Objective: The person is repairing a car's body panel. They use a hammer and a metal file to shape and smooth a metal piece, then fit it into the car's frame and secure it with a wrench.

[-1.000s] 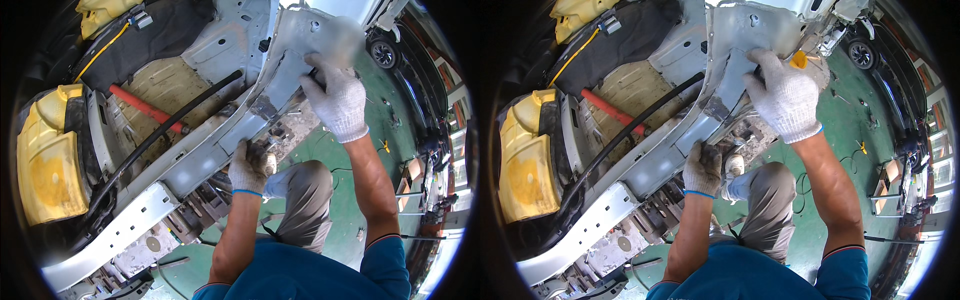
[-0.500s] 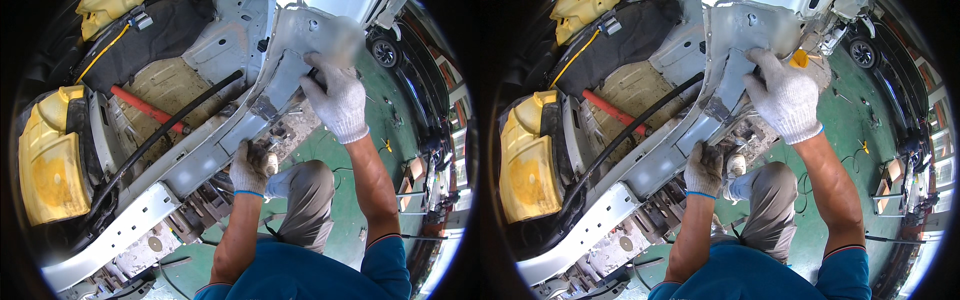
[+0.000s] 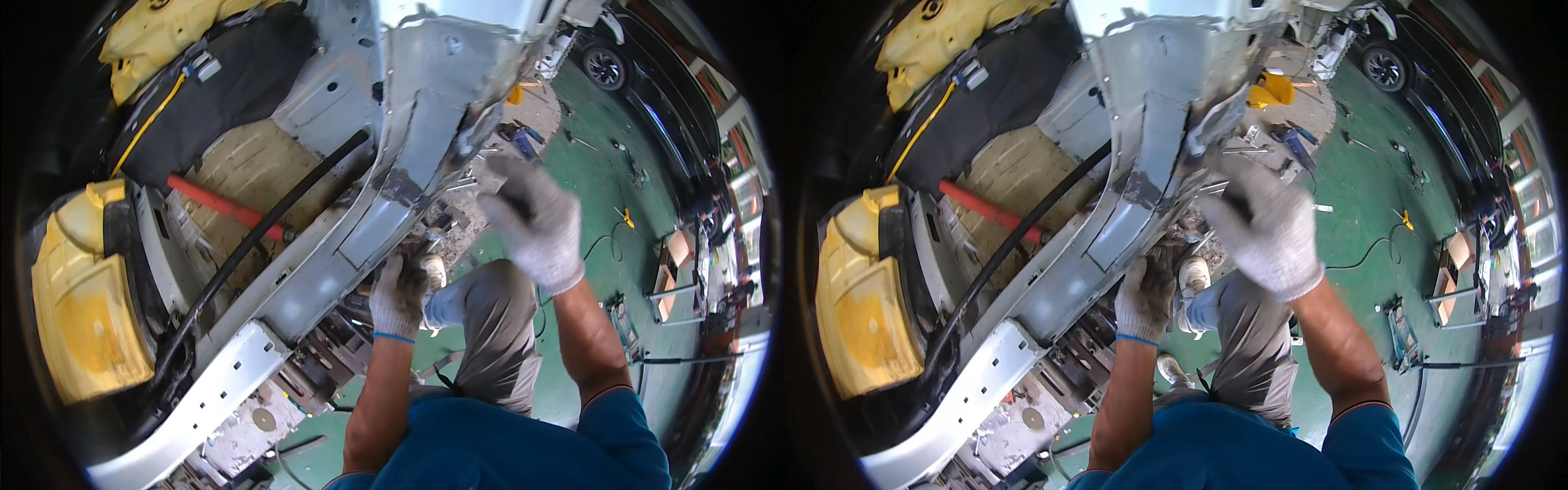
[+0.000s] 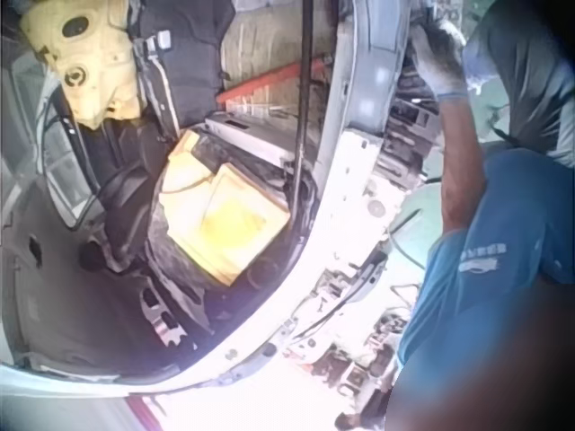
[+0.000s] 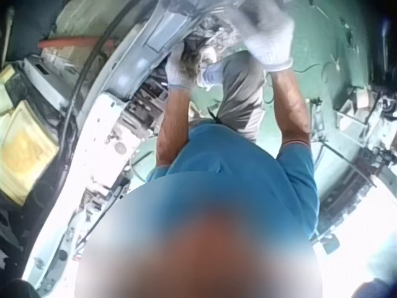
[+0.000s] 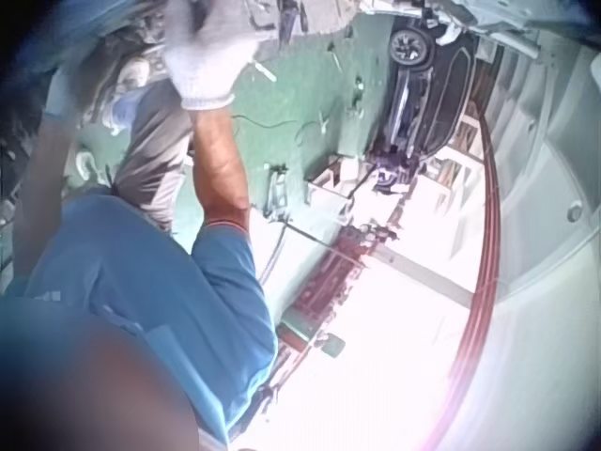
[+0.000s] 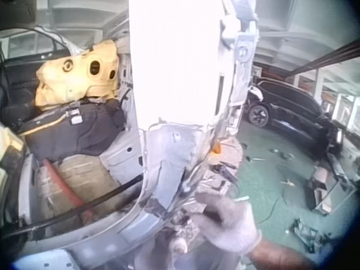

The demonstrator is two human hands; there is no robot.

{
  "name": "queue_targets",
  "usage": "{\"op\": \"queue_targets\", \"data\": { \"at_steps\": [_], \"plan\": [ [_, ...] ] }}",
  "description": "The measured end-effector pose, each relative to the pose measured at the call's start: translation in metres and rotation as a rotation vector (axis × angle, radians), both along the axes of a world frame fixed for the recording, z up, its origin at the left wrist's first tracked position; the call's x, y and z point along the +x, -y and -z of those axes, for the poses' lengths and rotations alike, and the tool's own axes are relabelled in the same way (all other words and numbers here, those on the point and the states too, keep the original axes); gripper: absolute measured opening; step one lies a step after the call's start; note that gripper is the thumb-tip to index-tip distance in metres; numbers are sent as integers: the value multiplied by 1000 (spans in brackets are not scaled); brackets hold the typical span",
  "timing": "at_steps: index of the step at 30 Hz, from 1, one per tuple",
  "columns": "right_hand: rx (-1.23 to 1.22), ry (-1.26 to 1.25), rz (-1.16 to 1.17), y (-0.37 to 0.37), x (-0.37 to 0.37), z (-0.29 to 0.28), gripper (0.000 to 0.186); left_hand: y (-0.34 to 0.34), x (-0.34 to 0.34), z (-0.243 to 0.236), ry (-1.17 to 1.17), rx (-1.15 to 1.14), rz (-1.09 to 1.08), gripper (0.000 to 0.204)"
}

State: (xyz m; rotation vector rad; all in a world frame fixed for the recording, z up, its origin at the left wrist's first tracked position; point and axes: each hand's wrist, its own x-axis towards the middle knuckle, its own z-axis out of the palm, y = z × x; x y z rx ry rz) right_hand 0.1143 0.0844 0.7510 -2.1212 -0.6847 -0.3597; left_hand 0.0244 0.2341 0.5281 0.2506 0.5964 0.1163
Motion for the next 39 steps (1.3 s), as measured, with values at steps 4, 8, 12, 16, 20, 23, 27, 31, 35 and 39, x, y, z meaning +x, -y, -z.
{"op": "queue_targets", "data": {
  "at_steps": [4,8,12,16,20,23,27,31,35,39],
  "plan": [
    [-37,-114,-85,9,-28,40,36,13,-19,9,61,-28,89,22],
    [-189,-95,-38,15,-62,69,37,28,-40,10,9,46,174,17],
    [-112,-324,-90,10,-81,96,36,38,-55,14,5,94,207,22],
    [-123,-323,-114,15,-94,121,40,34,-71,23,44,114,266,28],
    [-167,-312,-120,22,-105,136,41,30,-83,32,0,165,257,30],
    [-177,-306,-145,24,-112,138,40,29,-92,36,-32,186,242,31],
    [-170,-321,-171,25,-121,137,39,29,-100,38,-19,229,250,34],
    [-185,-296,-159,30,-132,138,38,33,-111,39,-61,321,314,37],
    [-185,-339,-112,43,-145,136,37,41,-124,40,-102,429,415,34],
    [-184,-417,-29,65,-162,132,38,53,-136,39,-120,487,483,31]
  ]
}}
